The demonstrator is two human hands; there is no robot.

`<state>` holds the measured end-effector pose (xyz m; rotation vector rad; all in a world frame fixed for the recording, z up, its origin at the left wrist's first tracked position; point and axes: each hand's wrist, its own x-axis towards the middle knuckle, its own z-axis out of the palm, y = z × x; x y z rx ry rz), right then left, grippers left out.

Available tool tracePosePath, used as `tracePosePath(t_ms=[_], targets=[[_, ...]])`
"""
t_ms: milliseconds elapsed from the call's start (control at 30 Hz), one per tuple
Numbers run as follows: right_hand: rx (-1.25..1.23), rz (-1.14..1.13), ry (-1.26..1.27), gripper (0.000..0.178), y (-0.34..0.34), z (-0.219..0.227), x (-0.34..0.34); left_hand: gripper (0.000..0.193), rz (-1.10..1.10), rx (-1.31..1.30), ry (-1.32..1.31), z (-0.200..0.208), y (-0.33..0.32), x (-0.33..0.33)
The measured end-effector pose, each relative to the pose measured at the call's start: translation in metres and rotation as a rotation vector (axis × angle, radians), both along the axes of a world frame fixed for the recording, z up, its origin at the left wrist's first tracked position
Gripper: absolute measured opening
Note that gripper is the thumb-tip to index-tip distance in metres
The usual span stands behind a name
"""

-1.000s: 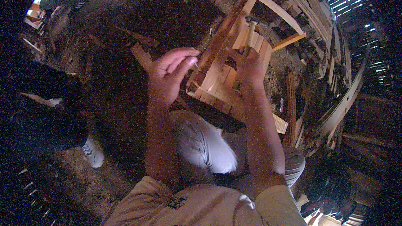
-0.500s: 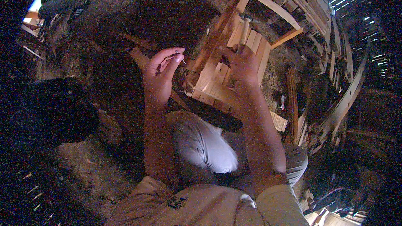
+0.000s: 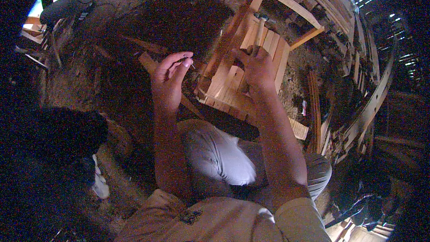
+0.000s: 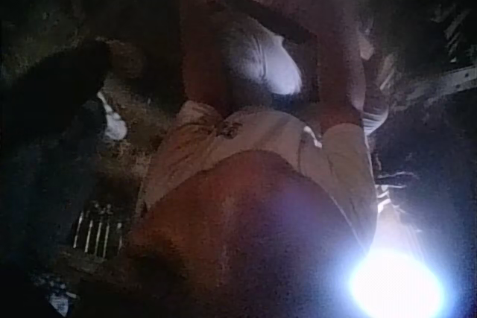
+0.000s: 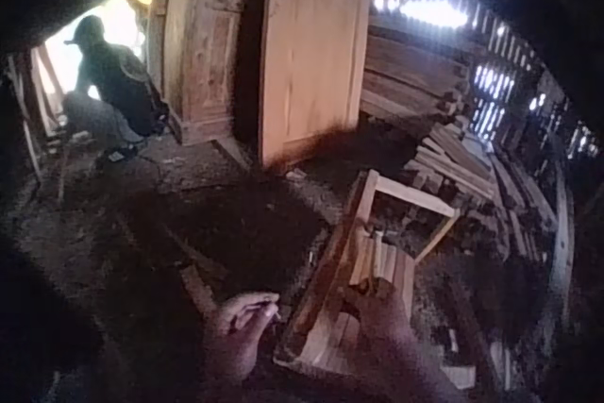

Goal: The person assembles a wooden frame by hammering nails into the joints. They adjust the frame and continue hammering to secure the pieces together.

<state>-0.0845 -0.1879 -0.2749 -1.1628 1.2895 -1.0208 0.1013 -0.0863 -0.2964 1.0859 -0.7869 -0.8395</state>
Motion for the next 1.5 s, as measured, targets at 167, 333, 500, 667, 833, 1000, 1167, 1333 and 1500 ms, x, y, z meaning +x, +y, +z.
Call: tracePosePath(t_ms=[167, 333, 500, 667, 833, 1000, 1167, 1333, 1500], targets=[[-0.015, 0.016, -0.052, 0.022, 0.002, 0.004, 0.003, 0.015, 0.009, -0.013, 0.035, 0.000, 0.000, -0.002], [0.031, 0.031, -0.030, 0.022, 0.001, 0.006, 0.002, 0.015, -0.008, -0.003, 0.022, -0.003, -0.001, 0.000], [0.035, 0.048, -0.057, 0.021, 0.005, 0.008, 0.003, 0.015, -0.010, 0.007, 0.017, -0.001, -0.001, -0.001], [0.014, 0.040, -0.029, 0.022, 0.002, 0.003, 0.000, 0.015, 0.000, -0.006, 0.013, -0.002, -0.001, -0.001], [-0.013, 0.010, 0.132, 0.023, -0.003, -0.003, -0.004, 0.016, -0.025, 0.014, 0.024, -0.001, -0.001, -0.002], [-0.004, 0.014, 0.132, 0.022, -0.004, -0.005, -0.001, 0.017, -0.046, 0.010, 0.048, -0.004, -0.001, -0.001], [0.013, -0.002, 0.075, 0.022, -0.001, 0.001, 0.003, 0.017, -0.055, 0.026, 0.027, -0.001, -0.001, -0.002], [0.020, -0.003, 0.015, 0.023, 0.002, 0.004, 0.005, 0.017, -0.057, 0.026, 0.031, 0.000, -0.001, -0.001], [0.006, -0.012, 0.130, 0.021, -0.001, 0.000, 0.005, 0.017, -0.043, 0.037, 0.013, 0.000, -0.001, -0.001]])
